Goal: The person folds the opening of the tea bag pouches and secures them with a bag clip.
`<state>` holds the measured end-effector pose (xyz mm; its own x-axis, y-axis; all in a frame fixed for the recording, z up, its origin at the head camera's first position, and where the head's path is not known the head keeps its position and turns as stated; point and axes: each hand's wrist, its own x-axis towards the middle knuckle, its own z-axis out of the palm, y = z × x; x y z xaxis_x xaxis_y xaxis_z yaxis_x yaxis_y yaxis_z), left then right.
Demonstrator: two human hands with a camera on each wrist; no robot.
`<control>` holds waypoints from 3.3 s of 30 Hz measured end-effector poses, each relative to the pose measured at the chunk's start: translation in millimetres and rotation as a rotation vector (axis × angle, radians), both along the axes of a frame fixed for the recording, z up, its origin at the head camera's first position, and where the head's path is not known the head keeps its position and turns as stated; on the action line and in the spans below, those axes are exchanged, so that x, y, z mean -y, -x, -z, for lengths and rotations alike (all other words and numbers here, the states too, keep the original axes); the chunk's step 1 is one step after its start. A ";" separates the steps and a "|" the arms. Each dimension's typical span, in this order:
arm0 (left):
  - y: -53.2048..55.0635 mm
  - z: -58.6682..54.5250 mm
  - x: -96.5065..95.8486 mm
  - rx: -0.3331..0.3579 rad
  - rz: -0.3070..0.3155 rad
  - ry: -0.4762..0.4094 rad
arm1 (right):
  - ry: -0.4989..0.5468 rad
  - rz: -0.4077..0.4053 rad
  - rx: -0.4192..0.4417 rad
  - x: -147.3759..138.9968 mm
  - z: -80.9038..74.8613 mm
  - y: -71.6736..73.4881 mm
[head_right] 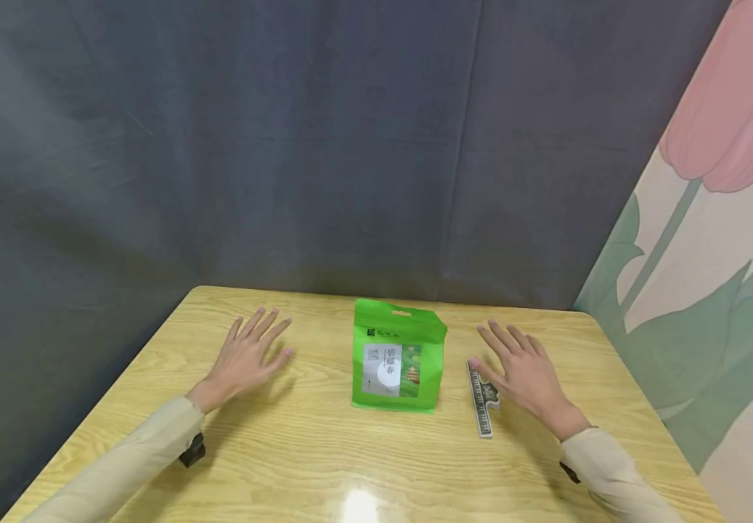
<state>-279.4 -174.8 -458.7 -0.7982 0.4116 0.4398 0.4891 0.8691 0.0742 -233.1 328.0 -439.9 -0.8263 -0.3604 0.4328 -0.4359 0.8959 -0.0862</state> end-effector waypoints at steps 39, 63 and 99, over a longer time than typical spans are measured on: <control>-3.5 -6.9 -14.0 0.175 0.020 -0.202 | 0.095 -0.074 -0.038 18.5 -13.3 -0.9; -1.7 -9.4 -17.1 0.179 0.043 -0.223 | 0.150 -0.121 -0.095 28.0 -19.4 1.8; -9.4 -14.3 -30.5 0.234 0.088 -0.311 | 0.229 -0.129 -0.071 45.5 -24.1 1.9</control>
<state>-269.9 -144.3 -444.3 -0.8593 0.3589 0.3644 0.4993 0.7429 0.4458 -234.9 282.5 -415.8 -0.7448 -0.3465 0.5703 -0.5572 0.7932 -0.2457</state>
